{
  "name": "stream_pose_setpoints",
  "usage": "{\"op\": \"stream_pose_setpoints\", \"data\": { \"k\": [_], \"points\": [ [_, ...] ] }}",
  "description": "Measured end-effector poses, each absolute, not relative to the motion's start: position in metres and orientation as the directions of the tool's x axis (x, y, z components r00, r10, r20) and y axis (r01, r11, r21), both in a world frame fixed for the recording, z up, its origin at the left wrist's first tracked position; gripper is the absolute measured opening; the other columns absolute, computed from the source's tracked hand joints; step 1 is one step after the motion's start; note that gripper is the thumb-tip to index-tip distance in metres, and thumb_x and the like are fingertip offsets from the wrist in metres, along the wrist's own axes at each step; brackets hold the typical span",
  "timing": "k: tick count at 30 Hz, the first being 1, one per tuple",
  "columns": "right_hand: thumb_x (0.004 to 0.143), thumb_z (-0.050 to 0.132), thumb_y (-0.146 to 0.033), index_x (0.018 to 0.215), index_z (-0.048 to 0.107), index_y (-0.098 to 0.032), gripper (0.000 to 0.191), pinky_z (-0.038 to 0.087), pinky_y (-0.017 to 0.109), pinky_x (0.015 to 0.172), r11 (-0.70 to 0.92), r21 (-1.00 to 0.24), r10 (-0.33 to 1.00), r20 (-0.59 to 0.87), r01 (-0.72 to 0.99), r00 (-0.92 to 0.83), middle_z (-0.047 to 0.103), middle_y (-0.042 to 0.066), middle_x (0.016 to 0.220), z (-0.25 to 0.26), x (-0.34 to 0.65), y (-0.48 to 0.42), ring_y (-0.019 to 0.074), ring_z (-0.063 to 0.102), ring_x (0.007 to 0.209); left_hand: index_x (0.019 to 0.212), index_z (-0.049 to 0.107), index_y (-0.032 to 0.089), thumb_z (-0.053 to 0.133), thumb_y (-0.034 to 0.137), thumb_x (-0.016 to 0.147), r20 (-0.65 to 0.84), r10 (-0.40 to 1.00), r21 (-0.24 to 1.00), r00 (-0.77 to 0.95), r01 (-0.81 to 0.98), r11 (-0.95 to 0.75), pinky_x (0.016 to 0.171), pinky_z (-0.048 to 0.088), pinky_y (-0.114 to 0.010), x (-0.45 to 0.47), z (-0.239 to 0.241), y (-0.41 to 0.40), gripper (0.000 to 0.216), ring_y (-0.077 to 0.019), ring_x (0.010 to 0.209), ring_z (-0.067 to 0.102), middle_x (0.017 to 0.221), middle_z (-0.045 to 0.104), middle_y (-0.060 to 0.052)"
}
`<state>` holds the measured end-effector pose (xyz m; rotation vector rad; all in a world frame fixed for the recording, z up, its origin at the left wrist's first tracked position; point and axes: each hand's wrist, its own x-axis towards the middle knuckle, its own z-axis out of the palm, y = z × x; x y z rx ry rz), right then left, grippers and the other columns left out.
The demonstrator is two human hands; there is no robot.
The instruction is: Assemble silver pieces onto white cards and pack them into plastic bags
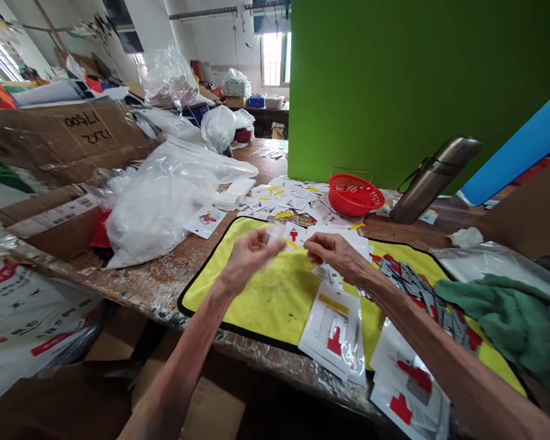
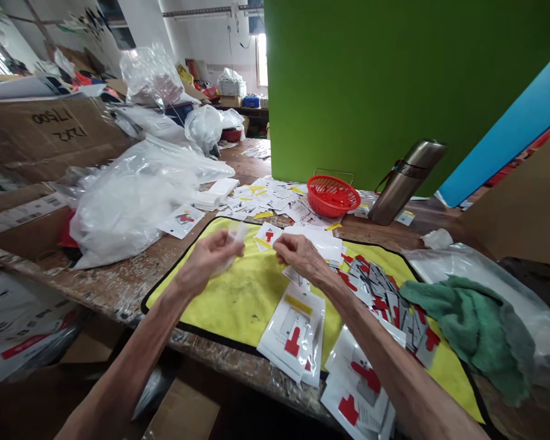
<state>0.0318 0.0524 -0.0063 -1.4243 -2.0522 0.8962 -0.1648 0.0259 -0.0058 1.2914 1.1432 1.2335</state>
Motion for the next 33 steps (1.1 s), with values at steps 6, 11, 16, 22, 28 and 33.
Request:
{"op": "stream_pose_setpoints", "data": {
  "k": [6, 11, 16, 22, 28, 33],
  "points": [
    [0.076, 0.061, -0.027, 0.109, 0.062, -0.019, 0.034, 0.037, 0.041, 0.088, 0.327, -0.485, 0.944, 0.132, 0.811, -0.302, 0.061, 0.012, 0.115, -0.025, 0.018, 0.118, 0.0278, 0.051, 0.106, 0.091, 0.061, 0.012, 0.056, 0.055, 0.082, -0.139, 0.969, 0.636, 0.205, -0.732, 0.246, 0.064, 0.053, -0.026, -0.174, -0.025, 0.103, 0.044, -0.0125, 0.063, 0.064, 0.074, 0.066, -0.004],
    [0.069, 0.067, -0.033, 0.095, 0.064, -0.019, 0.030, 0.037, 0.039, 0.082, 0.285, -0.413, 0.957, 0.073, 0.865, -0.280, 0.064, 0.008, 0.096, -0.036, 0.008, 0.141, 0.0273, 0.054, 0.095, 0.093, 0.061, 0.012, 0.044, 0.052, 0.090, -0.192, 0.950, 0.535, 0.245, -0.786, 0.310, 0.067, 0.057, -0.031, -0.179, -0.043, 0.106, 0.044, -0.0150, 0.063, 0.066, 0.069, 0.066, -0.004],
    [0.071, 0.063, -0.038, 0.090, 0.060, -0.020, 0.027, 0.037, 0.035, 0.076, 0.290, -0.407, 0.955, 0.067, 0.866, -0.288, 0.061, 0.006, 0.094, -0.039, 0.013, 0.151, 0.0232, 0.053, 0.089, 0.091, 0.062, 0.011, 0.043, 0.053, 0.090, -0.214, 0.941, 0.506, 0.262, -0.794, 0.337, 0.063, 0.056, -0.029, -0.179, -0.044, 0.107, 0.047, -0.0149, 0.062, 0.066, 0.071, 0.067, -0.006],
    [0.063, 0.069, -0.039, 0.088, 0.060, -0.020, 0.033, 0.034, 0.041, 0.081, 0.368, -0.441, 0.927, 0.108, 0.819, -0.358, 0.060, 0.007, 0.097, -0.039, 0.017, 0.150, 0.0264, 0.051, 0.093, 0.082, 0.061, 0.011, 0.039, 0.052, 0.091, -0.217, 0.939, 0.467, 0.268, -0.816, 0.341, 0.060, 0.056, -0.029, -0.179, -0.045, 0.110, 0.048, -0.0144, 0.058, 0.064, 0.068, 0.066, -0.007],
    [0.066, 0.058, -0.034, 0.071, 0.049, -0.021, 0.016, 0.037, 0.035, 0.072, 0.358, -0.581, 0.934, 0.208, 0.731, -0.292, 0.057, 0.003, 0.075, -0.039, 0.010, 0.154, 0.0208, 0.051, 0.077, 0.082, 0.061, 0.011, 0.047, 0.054, 0.087, -0.200, 0.935, 0.436, 0.293, -0.828, 0.353, 0.063, 0.057, -0.029, -0.181, -0.046, 0.109, 0.046, -0.0152, 0.059, 0.065, 0.067, 0.065, -0.006],
    [0.071, 0.044, -0.044, 0.069, 0.038, -0.023, 0.021, 0.039, 0.028, 0.056, 0.287, -0.746, 0.958, 0.236, 0.601, -0.163, 0.051, -0.002, 0.063, -0.039, 0.008, 0.175, 0.0145, 0.047, 0.058, 0.084, 0.061, 0.009, 0.036, 0.053, 0.092, -0.234, 0.930, 0.439, 0.283, -0.823, 0.360, 0.056, 0.056, -0.030, -0.181, -0.045, 0.110, 0.051, -0.0166, 0.059, 0.065, 0.069, 0.066, -0.008]
  ]
}}
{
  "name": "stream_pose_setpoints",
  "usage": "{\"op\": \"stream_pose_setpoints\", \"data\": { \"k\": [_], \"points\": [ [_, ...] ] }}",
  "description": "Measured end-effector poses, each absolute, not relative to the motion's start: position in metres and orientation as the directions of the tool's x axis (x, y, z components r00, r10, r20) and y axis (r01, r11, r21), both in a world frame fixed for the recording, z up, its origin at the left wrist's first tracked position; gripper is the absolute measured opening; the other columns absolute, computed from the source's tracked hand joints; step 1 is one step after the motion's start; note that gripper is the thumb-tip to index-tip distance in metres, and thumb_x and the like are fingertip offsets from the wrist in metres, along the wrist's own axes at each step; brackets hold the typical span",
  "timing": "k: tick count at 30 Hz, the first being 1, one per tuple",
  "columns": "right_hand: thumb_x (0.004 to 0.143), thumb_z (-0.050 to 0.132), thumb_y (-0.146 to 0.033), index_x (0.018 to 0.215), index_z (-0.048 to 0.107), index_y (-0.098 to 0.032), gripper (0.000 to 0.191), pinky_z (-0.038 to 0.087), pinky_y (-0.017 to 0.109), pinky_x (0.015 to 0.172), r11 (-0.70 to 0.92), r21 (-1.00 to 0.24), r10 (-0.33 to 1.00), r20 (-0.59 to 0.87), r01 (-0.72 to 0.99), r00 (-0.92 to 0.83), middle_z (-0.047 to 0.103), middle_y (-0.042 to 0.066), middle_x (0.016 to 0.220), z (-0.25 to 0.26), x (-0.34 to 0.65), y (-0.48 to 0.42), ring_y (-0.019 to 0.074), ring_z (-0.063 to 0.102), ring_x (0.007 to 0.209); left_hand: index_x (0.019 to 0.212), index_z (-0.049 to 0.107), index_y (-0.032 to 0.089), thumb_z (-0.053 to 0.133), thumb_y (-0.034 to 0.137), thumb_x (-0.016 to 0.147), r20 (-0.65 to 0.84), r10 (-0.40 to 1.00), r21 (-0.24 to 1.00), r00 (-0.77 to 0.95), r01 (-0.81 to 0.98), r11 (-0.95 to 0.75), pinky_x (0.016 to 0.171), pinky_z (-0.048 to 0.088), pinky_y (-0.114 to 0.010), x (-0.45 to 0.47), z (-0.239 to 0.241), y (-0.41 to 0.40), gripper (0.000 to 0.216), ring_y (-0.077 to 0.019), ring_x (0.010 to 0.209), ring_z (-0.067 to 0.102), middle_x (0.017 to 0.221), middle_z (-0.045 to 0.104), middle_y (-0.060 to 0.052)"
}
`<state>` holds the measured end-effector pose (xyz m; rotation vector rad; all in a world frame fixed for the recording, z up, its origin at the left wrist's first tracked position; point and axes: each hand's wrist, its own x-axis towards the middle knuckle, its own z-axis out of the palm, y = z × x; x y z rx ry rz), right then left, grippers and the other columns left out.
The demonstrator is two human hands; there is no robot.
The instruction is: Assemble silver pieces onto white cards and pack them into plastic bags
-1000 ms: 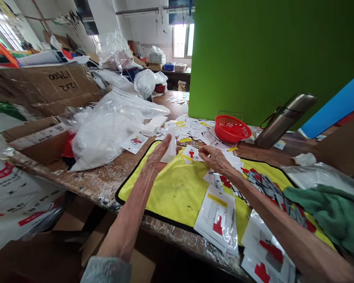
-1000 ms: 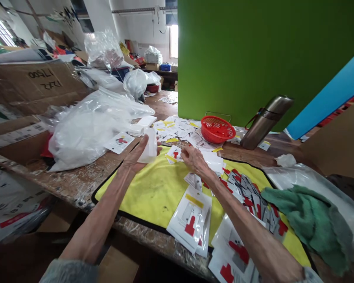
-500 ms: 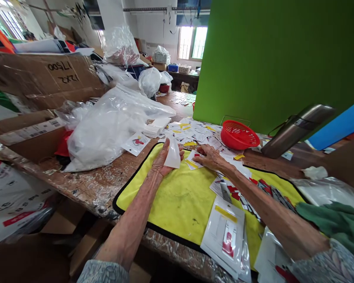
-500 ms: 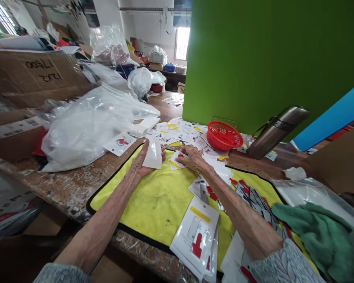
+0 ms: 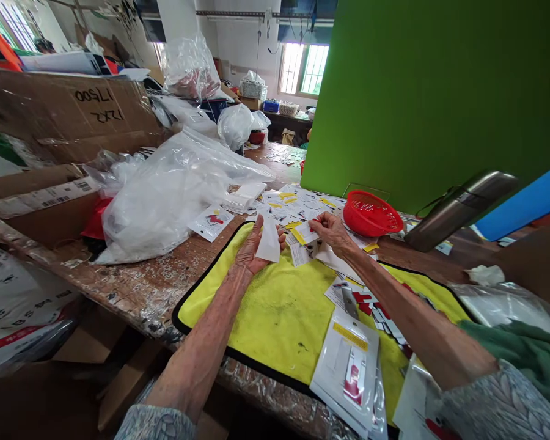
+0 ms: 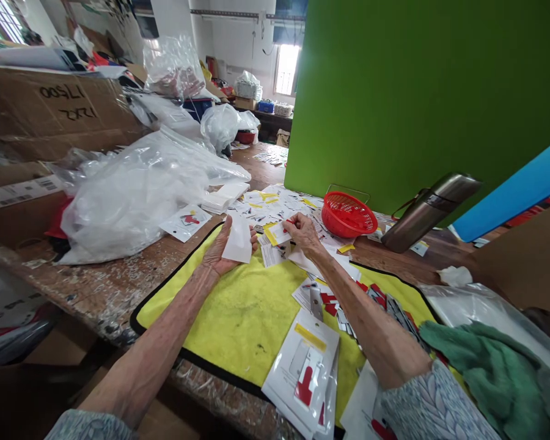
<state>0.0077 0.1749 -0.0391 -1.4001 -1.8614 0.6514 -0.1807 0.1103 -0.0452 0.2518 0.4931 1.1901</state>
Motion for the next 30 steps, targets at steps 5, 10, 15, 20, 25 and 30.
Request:
{"op": "stream_pose_setpoints", "data": {
  "k": [5, 10, 15, 20, 25, 30],
  "points": [
    [0.072, 0.040, -0.049, 0.066, 0.035, -0.024, 0.026, 0.036, 0.026, 0.053, 0.259, -0.790, 0.965, 0.241, 0.555, -0.107, 0.046, -0.003, 0.058, -0.037, 0.004, 0.184, 0.0130, 0.043, 0.054, 0.088, 0.062, 0.009, 0.041, 0.054, 0.089, -0.254, 0.926, 0.434, 0.280, -0.822, 0.368, 0.057, 0.057, -0.030, -0.180, -0.042, 0.109, 0.050, -0.0171, 0.059, 0.065, 0.069, 0.066, -0.008],
    [0.075, 0.048, -0.042, 0.064, 0.045, -0.022, 0.023, 0.030, 0.027, 0.053, 0.277, -0.716, 0.961, 0.220, 0.641, -0.170, 0.042, -0.003, 0.055, -0.017, 0.013, 0.172, 0.0133, 0.039, 0.057, 0.091, 0.061, 0.011, 0.043, 0.055, 0.088, -0.277, 0.931, 0.453, 0.239, -0.822, 0.346, 0.063, 0.058, -0.032, -0.180, -0.039, 0.106, 0.048, -0.0168, 0.061, 0.066, 0.069, 0.066, -0.007],
    [0.076, 0.052, -0.036, 0.065, 0.050, -0.019, 0.020, 0.025, 0.025, 0.050, 0.300, -0.625, 0.946, 0.098, 0.721, -0.309, 0.042, -0.004, 0.054, 0.009, 0.031, 0.144, 0.0104, 0.035, 0.052, 0.094, 0.060, 0.010, 0.042, 0.057, 0.088, -0.288, 0.927, 0.481, 0.241, -0.801, 0.357, 0.060, 0.058, -0.031, -0.181, -0.039, 0.106, 0.051, -0.0170, 0.062, 0.066, 0.071, 0.067, -0.007],
    [0.078, 0.049, -0.032, 0.066, 0.053, -0.017, 0.019, 0.027, 0.023, 0.051, 0.352, -0.562, 0.898, -0.023, 0.748, -0.440, 0.050, -0.003, 0.060, 0.023, 0.056, 0.109, 0.0096, 0.039, 0.055, 0.096, 0.060, 0.011, 0.041, 0.057, 0.088, -0.264, 0.938, 0.496, 0.226, -0.802, 0.333, 0.063, 0.058, -0.030, -0.181, -0.038, 0.105, 0.051, -0.0168, 0.065, 0.067, 0.074, 0.067, -0.007],
    [0.073, 0.059, -0.024, 0.094, 0.066, -0.019, 0.022, 0.041, 0.027, 0.065, 0.420, -0.481, 0.811, -0.181, 0.770, -0.556, 0.062, 0.003, 0.085, 0.014, 0.089, 0.069, 0.0157, 0.054, 0.072, 0.097, 0.061, 0.010, 0.047, 0.056, 0.086, -0.308, 0.928, 0.481, 0.209, -0.807, 0.342, 0.061, 0.058, -0.033, -0.181, -0.035, 0.103, 0.049, -0.0185, 0.063, 0.067, 0.072, 0.067, -0.007],
    [0.080, 0.057, -0.026, 0.125, 0.054, -0.027, 0.045, 0.042, 0.033, 0.078, 0.568, -0.330, 0.710, -0.267, 0.754, -0.651, 0.052, 0.006, 0.105, 0.007, 0.096, 0.060, 0.0201, 0.054, 0.088, 0.095, 0.061, 0.009, 0.043, 0.055, 0.088, -0.303, 0.929, 0.488, 0.214, -0.802, 0.344, 0.062, 0.059, -0.033, -0.180, -0.033, 0.101, 0.050, -0.0184, 0.063, 0.067, 0.073, 0.068, -0.008]
  ]
}}
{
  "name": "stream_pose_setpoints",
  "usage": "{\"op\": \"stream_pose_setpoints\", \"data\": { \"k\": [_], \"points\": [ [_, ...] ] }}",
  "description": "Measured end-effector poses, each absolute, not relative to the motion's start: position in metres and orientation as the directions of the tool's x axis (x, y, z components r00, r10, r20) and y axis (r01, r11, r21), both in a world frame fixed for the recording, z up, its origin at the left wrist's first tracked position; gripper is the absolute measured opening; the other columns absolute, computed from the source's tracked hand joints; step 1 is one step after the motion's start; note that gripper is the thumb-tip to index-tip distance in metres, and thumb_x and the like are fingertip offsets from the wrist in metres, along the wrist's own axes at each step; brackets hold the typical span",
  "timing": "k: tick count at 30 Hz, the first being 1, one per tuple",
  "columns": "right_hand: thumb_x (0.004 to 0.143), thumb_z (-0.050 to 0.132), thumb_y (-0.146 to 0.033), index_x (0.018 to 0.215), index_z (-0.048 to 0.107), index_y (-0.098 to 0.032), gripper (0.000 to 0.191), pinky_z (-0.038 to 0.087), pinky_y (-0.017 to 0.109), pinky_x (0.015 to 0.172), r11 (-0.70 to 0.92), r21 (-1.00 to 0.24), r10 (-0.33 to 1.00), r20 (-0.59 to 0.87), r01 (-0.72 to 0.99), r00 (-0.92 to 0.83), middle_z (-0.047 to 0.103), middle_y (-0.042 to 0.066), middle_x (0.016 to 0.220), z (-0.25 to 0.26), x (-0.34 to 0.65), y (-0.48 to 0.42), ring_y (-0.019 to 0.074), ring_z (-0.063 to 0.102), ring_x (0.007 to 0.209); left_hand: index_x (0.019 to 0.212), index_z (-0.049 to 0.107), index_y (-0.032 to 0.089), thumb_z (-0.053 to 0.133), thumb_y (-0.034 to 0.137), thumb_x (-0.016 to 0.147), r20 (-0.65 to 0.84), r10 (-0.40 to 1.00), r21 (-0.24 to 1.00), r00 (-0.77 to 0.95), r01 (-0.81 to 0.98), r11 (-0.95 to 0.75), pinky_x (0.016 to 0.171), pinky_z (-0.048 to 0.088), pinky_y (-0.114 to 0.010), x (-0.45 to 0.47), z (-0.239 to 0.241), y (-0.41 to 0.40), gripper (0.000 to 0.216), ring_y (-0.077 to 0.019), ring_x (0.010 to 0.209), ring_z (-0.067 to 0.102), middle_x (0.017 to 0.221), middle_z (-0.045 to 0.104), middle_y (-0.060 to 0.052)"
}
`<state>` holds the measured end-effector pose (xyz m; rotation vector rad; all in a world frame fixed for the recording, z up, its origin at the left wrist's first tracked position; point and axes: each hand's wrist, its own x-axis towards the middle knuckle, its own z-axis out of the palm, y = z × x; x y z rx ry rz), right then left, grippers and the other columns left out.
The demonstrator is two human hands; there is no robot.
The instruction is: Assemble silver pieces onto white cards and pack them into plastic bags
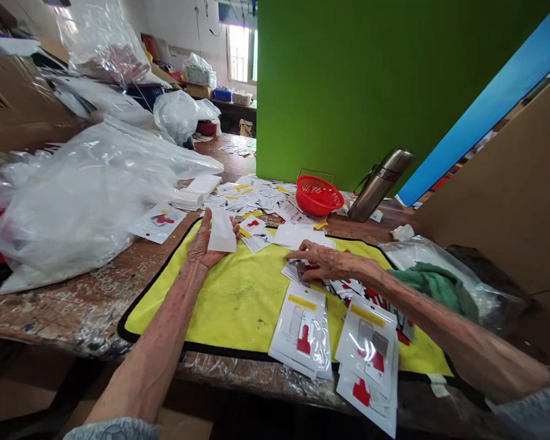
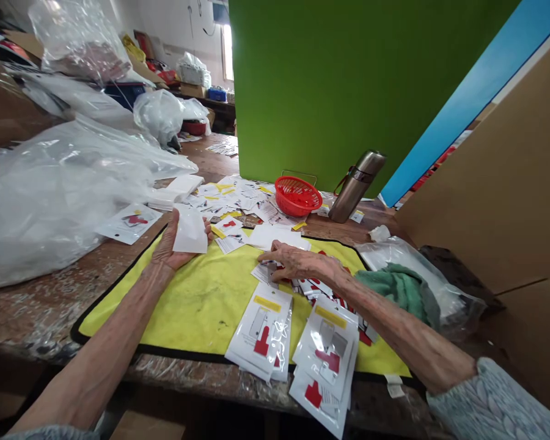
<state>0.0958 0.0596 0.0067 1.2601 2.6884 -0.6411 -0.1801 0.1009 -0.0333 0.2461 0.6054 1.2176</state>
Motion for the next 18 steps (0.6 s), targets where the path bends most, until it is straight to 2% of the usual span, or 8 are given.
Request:
{"op": "stream_pose_setpoints", "data": {
  "k": [4, 8, 13, 18],
  "points": [
    [0.079, 0.061, -0.032, 0.121, 0.055, -0.026, 0.043, 0.041, 0.032, 0.075, 0.595, -0.281, 0.661, -0.361, 0.753, -0.658, 0.050, 0.005, 0.100, 0.013, 0.090, 0.074, 0.0204, 0.052, 0.086, 0.095, 0.061, 0.009, 0.040, 0.055, 0.089, -0.295, 0.931, 0.496, 0.217, -0.798, 0.343, 0.063, 0.059, -0.034, -0.180, -0.034, 0.101, 0.051, -0.0177, 0.063, 0.066, 0.073, 0.067, -0.009],
    [0.077, 0.065, -0.032, 0.102, 0.059, -0.022, 0.028, 0.039, 0.033, 0.079, 0.706, -0.240, 0.598, -0.302, 0.666, -0.742, 0.050, 0.006, 0.103, 0.012, 0.092, 0.086, 0.0227, 0.048, 0.094, 0.095, 0.061, 0.009, 0.039, 0.054, 0.090, -0.280, 0.932, 0.494, 0.231, -0.798, 0.346, 0.065, 0.059, -0.034, -0.180, -0.036, 0.104, 0.051, -0.0169, 0.062, 0.065, 0.070, 0.065, -0.007],
    [0.077, 0.066, -0.035, 0.100, 0.060, -0.021, 0.028, 0.037, 0.036, 0.081, 0.763, -0.249, 0.529, -0.287, 0.596, -0.798, 0.053, 0.007, 0.102, 0.008, 0.097, 0.093, 0.0242, 0.045, 0.096, 0.094, 0.061, 0.009, 0.040, 0.054, 0.090, -0.278, 0.935, 0.503, 0.221, -0.796, 0.337, 0.064, 0.059, -0.034, -0.180, -0.038, 0.105, 0.050, -0.0180, 0.065, 0.066, 0.072, 0.066, -0.008],
    [0.080, 0.062, -0.033, 0.083, 0.061, -0.019, 0.014, 0.037, 0.036, 0.082, 0.817, -0.269, 0.447, -0.263, 0.510, -0.855, 0.056, 0.008, 0.099, 0.014, 0.095, 0.094, 0.0242, 0.046, 0.098, 0.095, 0.061, 0.009, 0.036, 0.053, 0.091, -0.269, 0.936, 0.500, 0.229, -0.797, 0.339, 0.066, 0.059, -0.037, -0.180, -0.038, 0.106, 0.051, -0.0191, 0.068, 0.067, 0.074, 0.066, -0.009]
  ]
}}
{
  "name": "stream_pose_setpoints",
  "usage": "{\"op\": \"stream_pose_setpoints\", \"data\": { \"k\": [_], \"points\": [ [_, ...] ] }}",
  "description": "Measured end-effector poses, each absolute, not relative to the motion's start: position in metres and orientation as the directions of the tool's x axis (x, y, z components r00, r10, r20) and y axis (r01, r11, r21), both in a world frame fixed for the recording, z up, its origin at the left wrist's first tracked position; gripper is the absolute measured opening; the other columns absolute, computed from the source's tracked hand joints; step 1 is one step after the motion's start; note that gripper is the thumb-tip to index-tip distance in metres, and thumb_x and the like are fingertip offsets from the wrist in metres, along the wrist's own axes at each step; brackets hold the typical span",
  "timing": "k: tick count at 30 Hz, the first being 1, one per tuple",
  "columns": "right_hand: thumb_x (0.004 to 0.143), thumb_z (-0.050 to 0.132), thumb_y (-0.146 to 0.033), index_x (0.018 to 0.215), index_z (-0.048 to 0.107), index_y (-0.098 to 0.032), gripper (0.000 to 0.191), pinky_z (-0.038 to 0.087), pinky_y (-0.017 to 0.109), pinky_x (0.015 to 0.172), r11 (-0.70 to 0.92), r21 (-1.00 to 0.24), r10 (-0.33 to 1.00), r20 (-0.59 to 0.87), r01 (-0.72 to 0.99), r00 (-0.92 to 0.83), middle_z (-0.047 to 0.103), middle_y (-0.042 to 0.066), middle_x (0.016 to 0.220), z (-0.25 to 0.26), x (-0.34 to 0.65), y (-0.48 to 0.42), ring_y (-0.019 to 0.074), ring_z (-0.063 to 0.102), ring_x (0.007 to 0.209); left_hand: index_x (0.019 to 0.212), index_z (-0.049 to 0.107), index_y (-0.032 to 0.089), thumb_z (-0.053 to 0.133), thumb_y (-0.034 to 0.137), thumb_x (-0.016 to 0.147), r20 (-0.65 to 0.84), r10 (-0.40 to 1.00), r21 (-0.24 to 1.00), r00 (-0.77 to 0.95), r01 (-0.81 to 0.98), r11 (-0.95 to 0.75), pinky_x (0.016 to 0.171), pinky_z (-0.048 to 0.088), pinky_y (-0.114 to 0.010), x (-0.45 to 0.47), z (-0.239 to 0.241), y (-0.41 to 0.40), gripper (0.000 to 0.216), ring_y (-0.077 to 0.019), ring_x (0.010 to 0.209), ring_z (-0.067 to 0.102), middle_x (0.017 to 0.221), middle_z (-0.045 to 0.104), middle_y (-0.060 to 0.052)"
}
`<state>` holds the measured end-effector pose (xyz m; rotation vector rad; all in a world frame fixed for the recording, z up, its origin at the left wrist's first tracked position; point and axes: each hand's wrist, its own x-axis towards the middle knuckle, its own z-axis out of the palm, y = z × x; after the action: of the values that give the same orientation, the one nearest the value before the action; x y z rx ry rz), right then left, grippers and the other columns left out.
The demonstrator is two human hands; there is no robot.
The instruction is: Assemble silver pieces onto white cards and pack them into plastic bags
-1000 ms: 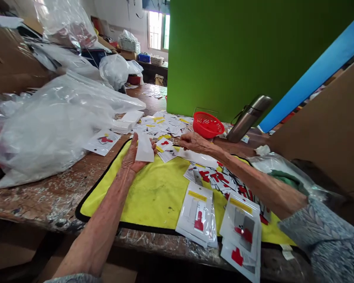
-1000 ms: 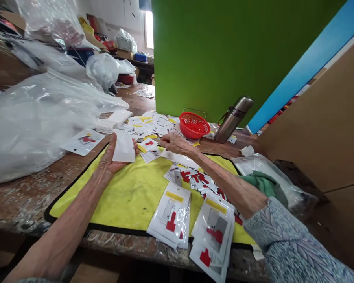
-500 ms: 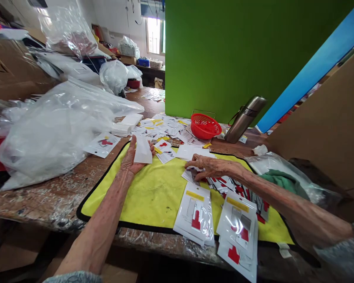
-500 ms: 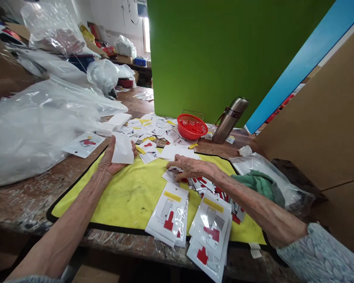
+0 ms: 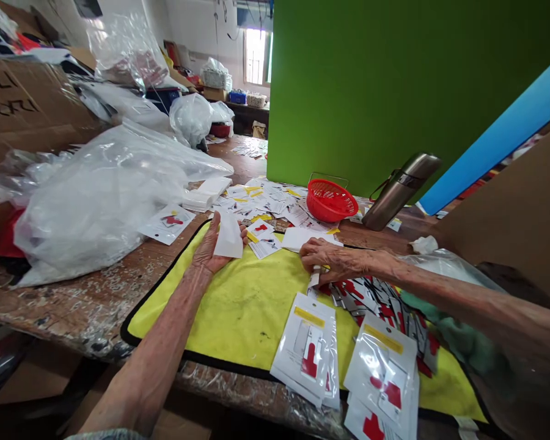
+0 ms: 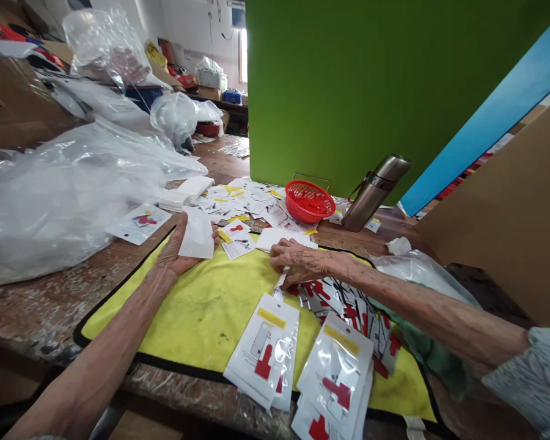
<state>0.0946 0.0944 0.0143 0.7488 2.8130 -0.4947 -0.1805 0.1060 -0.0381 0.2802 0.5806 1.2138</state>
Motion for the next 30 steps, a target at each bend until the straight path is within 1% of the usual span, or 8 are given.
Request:
{"op": "stream_pose_setpoints", "data": {
  "k": [4, 7, 10, 15, 20, 25, 27, 30],
  "points": [
    [0.082, 0.060, -0.033, 0.084, 0.064, -0.021, 0.012, 0.034, 0.038, 0.084, 0.852, -0.264, 0.377, -0.287, 0.451, -0.881, 0.062, 0.006, 0.091, 0.011, 0.094, 0.096, 0.0236, 0.049, 0.094, 0.096, 0.062, 0.010, 0.041, 0.053, 0.090, -0.283, 0.934, 0.500, 0.219, -0.797, 0.338, 0.067, 0.059, -0.038, -0.181, -0.039, 0.106, 0.049, -0.0200, 0.069, 0.067, 0.077, 0.068, -0.010],
    [0.082, 0.059, -0.035, 0.074, 0.064, -0.022, 0.016, 0.033, 0.039, 0.085, 0.850, -0.281, 0.381, -0.258, 0.446, -0.888, 0.063, 0.005, 0.086, 0.010, 0.095, 0.099, 0.0235, 0.051, 0.092, 0.099, 0.062, 0.010, 0.044, 0.053, 0.088, -0.299, 0.931, 0.493, 0.209, -0.801, 0.339, 0.068, 0.059, -0.038, -0.181, -0.041, 0.108, 0.048, -0.0203, 0.069, 0.067, 0.078, 0.068, -0.010],
    [0.086, 0.053, -0.034, 0.073, 0.062, -0.020, 0.021, 0.036, 0.036, 0.081, 0.779, -0.372, 0.440, -0.248, 0.505, -0.863, 0.062, 0.003, 0.079, 0.020, 0.096, 0.099, 0.0200, 0.053, 0.082, 0.098, 0.062, 0.009, 0.042, 0.054, 0.089, -0.300, 0.930, 0.495, 0.210, -0.799, 0.341, 0.066, 0.059, -0.038, -0.181, -0.042, 0.109, 0.049, -0.0200, 0.067, 0.067, 0.075, 0.068, -0.010],
    [0.089, 0.045, -0.039, 0.080, 0.058, -0.020, 0.025, 0.038, 0.027, 0.060, 0.554, -0.533, 0.632, -0.231, 0.640, -0.740, 0.058, 0.001, 0.075, 0.034, 0.084, 0.096, 0.0150, 0.050, 0.067, 0.096, 0.062, 0.008, 0.040, 0.054, 0.090, -0.276, 0.937, 0.515, 0.216, -0.789, 0.334, 0.065, 0.059, -0.037, -0.181, -0.042, 0.109, 0.051, -0.0198, 0.066, 0.067, 0.074, 0.068, -0.010],
    [0.086, 0.049, -0.035, 0.096, 0.056, -0.022, 0.018, 0.040, 0.027, 0.063, 0.527, -0.641, 0.538, -0.256, 0.558, -0.803, 0.059, 0.000, 0.083, 0.015, 0.045, 0.088, 0.0162, 0.051, 0.073, 0.097, 0.062, 0.010, 0.040, 0.054, 0.090, -0.281, 0.930, 0.505, 0.235, -0.788, 0.352, 0.070, 0.058, -0.037, -0.181, -0.042, 0.109, 0.050, -0.0198, 0.070, 0.068, 0.075, 0.068, -0.009],
    [0.086, 0.052, -0.034, 0.092, 0.055, -0.020, 0.016, 0.041, 0.029, 0.068, 0.686, -0.512, 0.464, -0.240, 0.518, -0.853, 0.060, 0.003, 0.087, 0.002, 0.021, 0.082, 0.0177, 0.053, 0.078, 0.095, 0.062, 0.010, 0.039, 0.055, 0.090, -0.253, 0.934, 0.490, 0.253, -0.799, 0.349, 0.071, 0.057, -0.036, -0.183, -0.045, 0.110, 0.051, -0.0183, 0.066, 0.067, 0.073, 0.067, -0.008],
    [0.087, 0.052, -0.032, 0.091, 0.055, -0.019, 0.014, 0.041, 0.028, 0.071, 0.712, -0.434, 0.548, -0.147, 0.552, -0.823, 0.060, 0.004, 0.091, 0.000, 0.019, 0.091, 0.0171, 0.054, 0.081, 0.094, 0.062, 0.010, 0.039, 0.057, 0.089, -0.234, 0.934, 0.447, 0.271, -0.823, 0.351, 0.071, 0.057, -0.036, -0.185, -0.046, 0.110, 0.052, -0.0181, 0.066, 0.067, 0.074, 0.068, -0.009],
    [0.091, 0.042, -0.023, 0.090, 0.055, -0.019, 0.013, 0.041, 0.028, 0.073, 0.615, -0.340, 0.752, -0.018, 0.711, -0.659, 0.061, 0.005, 0.089, -0.007, 0.014, 0.116, 0.0161, 0.055, 0.081, 0.093, 0.061, 0.010, 0.038, 0.059, 0.089, -0.211, 0.943, 0.398, 0.256, -0.859, 0.322, 0.069, 0.057, -0.035, -0.187, -0.047, 0.109, 0.054, -0.0176, 0.065, 0.066, 0.076, 0.068, -0.009]
  ]
}}
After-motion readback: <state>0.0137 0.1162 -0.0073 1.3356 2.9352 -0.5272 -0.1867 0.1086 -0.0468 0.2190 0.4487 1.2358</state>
